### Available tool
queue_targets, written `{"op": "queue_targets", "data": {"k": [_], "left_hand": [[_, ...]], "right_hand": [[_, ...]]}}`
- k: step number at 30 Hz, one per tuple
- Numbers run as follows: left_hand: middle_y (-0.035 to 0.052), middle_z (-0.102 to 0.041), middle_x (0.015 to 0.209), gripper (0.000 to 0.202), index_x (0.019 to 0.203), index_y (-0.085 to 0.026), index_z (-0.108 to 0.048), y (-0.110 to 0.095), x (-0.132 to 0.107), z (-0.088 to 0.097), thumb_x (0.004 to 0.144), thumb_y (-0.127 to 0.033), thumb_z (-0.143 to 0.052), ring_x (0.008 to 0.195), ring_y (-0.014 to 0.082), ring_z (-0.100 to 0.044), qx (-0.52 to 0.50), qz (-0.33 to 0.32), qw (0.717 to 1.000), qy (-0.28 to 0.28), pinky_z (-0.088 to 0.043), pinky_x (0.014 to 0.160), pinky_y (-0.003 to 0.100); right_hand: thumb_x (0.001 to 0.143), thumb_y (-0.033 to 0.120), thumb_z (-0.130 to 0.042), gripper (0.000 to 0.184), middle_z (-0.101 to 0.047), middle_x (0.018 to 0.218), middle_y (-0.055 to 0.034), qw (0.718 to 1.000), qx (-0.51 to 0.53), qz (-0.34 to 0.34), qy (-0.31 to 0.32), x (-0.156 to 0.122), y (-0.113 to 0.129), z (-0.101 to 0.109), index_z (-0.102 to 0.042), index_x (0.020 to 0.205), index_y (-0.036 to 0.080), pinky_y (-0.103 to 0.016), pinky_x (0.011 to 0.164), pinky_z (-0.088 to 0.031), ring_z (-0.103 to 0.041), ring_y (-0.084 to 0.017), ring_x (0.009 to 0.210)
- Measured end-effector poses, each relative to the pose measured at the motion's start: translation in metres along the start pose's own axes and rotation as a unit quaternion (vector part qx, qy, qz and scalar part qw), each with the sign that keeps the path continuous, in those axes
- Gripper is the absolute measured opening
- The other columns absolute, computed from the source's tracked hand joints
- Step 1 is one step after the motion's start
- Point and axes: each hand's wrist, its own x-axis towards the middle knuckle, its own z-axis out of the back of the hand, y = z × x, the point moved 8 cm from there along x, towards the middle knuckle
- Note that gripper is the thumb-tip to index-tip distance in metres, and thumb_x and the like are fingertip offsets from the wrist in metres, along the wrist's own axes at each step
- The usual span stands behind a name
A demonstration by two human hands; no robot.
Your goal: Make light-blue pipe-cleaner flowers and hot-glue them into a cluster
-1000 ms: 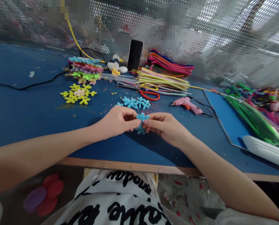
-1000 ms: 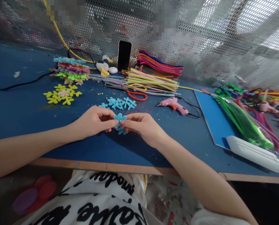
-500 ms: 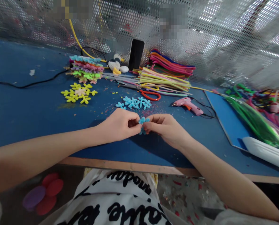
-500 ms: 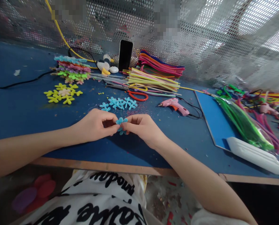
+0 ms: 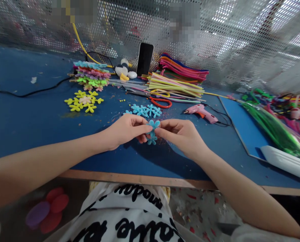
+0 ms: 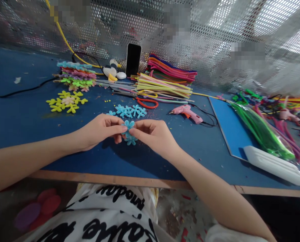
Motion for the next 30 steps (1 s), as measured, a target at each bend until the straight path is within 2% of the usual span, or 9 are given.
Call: {"op": "queue_targets", "data": {"k": [5, 9, 15, 20, 26, 30], "left_hand": [[-0.0003, -0.07, 0.064, 0.016, 0.067, -0.013, -0.069, -0.001, -0.001, -0.002, 0.08, -0.021, -0.074, 0.052, 0.0071, -0.061, -0.009, -0.003, 1.0, 0.012, -0.051, 0.053, 0.017], [-0.0017, -0.069, 0.06, 0.015, 0.064, -0.013, -0.068, -0.003, -0.002, -0.002, 0.075, -0.018, -0.077, 0.051, 0.0062, -0.06, 0.007, -0.014, 1.0, 0.02, -0.049, 0.052, 0.015], [-0.0012, -0.069, 0.058, 0.018, 0.063, -0.014, -0.066, -0.002, 0.001, 0.001, 0.074, -0.019, -0.079, 0.052, 0.0084, -0.061, 0.081, -0.026, 0.996, 0.014, -0.049, 0.052, 0.016], [-0.002, -0.067, 0.059, 0.014, 0.07, -0.014, -0.073, 0.003, 0.006, 0.009, 0.076, -0.025, -0.079, 0.054, 0.0075, -0.059, 0.031, -0.01, 0.999, -0.028, -0.048, 0.055, 0.017], [-0.0018, -0.065, 0.06, 0.023, 0.068, -0.014, -0.071, 0.012, 0.009, 0.01, 0.069, -0.031, -0.086, 0.059, 0.0092, -0.057, 0.016, 0.013, 0.999, -0.034, -0.048, 0.06, 0.02], [-0.0013, -0.067, 0.065, 0.025, 0.08, -0.015, -0.071, 0.015, 0.009, 0.01, 0.073, -0.037, -0.081, 0.057, 0.0104, -0.055, 0.072, 0.015, 0.997, -0.033, -0.045, 0.056, 0.023]], "right_hand": [[0.089, 0.042, -0.07, 0.027, -0.072, 0.08, -0.004, 0.995, -0.082, 0.05, -0.033, -0.002, 0.007, 0.003, -0.076, 0.089, 0.016, -0.027, 0.062, -0.045, -0.06, -0.014, 0.068], [0.09, 0.041, -0.068, 0.026, -0.069, 0.077, -0.003, 0.994, -0.078, 0.065, -0.034, -0.005, 0.011, 0.0, -0.073, 0.084, 0.016, -0.026, 0.061, -0.043, -0.058, -0.013, 0.067], [0.086, 0.043, -0.072, 0.029, -0.065, 0.067, -0.0007, 0.998, -0.047, 0.009, -0.03, 0.0, -0.002, -0.003, -0.072, 0.077, 0.016, -0.026, 0.058, -0.04, -0.053, -0.012, 0.06], [0.083, 0.045, -0.074, 0.028, -0.07, 0.072, -0.002, 0.998, 0.046, -0.022, -0.047, 0.005, -0.01, 0.009, -0.075, 0.083, 0.017, -0.027, 0.064, -0.045, -0.06, -0.013, 0.066], [0.083, 0.045, -0.072, 0.029, -0.071, 0.073, -0.0029, 0.998, 0.018, -0.022, -0.056, 0.005, -0.008, 0.013, -0.073, 0.082, 0.016, -0.027, 0.062, -0.045, -0.06, -0.014, 0.065], [0.085, 0.044, -0.067, 0.029, -0.069, 0.071, -0.0027, 0.998, -0.042, -0.011, -0.044, 0.008, -0.008, 0.009, -0.072, 0.081, 0.016, -0.027, 0.058, -0.043, -0.056, -0.013, 0.061]]}}
